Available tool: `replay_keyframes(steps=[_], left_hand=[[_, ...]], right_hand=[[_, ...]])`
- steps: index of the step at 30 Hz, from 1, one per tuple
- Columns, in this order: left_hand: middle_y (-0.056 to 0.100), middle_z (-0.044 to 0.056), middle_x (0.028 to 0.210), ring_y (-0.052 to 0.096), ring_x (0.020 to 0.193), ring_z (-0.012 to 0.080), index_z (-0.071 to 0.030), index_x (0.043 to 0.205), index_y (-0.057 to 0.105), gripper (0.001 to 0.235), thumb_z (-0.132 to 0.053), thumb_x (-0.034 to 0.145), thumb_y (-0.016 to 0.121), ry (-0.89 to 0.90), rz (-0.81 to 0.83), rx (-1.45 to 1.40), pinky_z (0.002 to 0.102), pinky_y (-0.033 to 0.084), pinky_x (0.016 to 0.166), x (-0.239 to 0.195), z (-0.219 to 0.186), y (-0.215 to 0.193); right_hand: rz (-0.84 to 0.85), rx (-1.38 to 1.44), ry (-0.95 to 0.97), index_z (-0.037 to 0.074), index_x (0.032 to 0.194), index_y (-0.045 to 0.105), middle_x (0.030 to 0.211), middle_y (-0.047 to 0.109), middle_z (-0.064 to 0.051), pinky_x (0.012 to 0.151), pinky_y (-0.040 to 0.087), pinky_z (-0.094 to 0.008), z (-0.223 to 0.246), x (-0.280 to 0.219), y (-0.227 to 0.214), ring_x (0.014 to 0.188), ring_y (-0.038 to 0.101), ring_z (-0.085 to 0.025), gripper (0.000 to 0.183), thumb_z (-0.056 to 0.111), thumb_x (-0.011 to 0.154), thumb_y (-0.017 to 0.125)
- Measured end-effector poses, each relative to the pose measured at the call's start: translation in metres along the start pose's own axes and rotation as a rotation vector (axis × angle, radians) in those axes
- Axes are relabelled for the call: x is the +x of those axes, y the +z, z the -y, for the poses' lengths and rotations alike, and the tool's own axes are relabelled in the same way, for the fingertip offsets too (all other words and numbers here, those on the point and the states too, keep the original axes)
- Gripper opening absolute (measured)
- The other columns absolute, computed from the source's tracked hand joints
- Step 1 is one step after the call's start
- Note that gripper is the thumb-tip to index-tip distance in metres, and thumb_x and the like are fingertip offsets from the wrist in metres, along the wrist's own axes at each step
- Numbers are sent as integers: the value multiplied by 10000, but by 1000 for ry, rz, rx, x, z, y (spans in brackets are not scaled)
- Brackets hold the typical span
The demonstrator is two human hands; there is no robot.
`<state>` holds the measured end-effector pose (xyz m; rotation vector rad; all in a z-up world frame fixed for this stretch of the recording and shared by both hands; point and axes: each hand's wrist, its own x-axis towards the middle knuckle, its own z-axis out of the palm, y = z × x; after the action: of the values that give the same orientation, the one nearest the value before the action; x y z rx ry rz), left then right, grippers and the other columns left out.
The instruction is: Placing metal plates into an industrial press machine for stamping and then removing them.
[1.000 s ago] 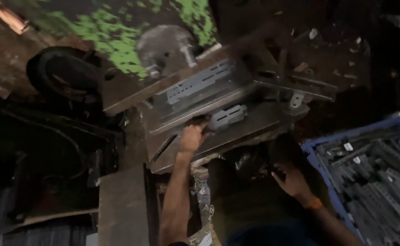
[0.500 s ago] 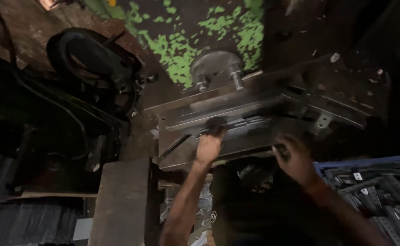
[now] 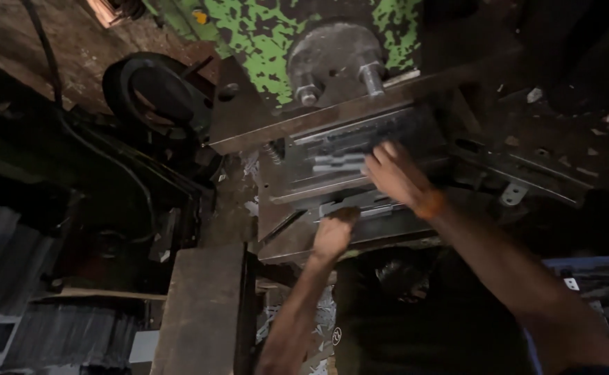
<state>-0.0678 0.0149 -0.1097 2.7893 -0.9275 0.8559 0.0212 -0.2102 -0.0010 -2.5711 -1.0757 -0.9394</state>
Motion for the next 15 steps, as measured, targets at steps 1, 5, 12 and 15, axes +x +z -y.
replay_keyframes(steps=[1,5,12,15], left_hand=[[711,113,1153,669,937,277,-94,1313,670,464,-152,860,581,-32,-18,-34,418,555,782,0,5,2],[692,160,1148,670,955,327,-70,1284,672,482,-110,806,635,-131,58,79,472,561,765,26,30,-12],[715,162,1085,731,931,357,-71,1224,691,320,-76,916,603,-190,49,26,470,595,735,124,85,19],[727,168,1125,736,921,375,-82,1265,696,357,-102,927,584,-73,38,-19,483,600,784,132,84,9]], right_hand=[[48,63,51,17,1191,680,1162,640,-185,1004,497,-463,-1,-22,-2,1168,581,-357,474,393,910,747],[-322,301,309,22,1141,667,1137,666,-199,820,566,-442,11,-126,-44,1005,669,-365,354,267,902,753],[-443,1166,1389,25,1166,626,812,615,-105,563,393,-381,43,-333,-21,658,514,-191,323,327,1188,514],[-615,1477,1789,113,1222,616,955,648,-40,708,536,-337,55,-401,22,763,620,-160,331,389,1078,503]])
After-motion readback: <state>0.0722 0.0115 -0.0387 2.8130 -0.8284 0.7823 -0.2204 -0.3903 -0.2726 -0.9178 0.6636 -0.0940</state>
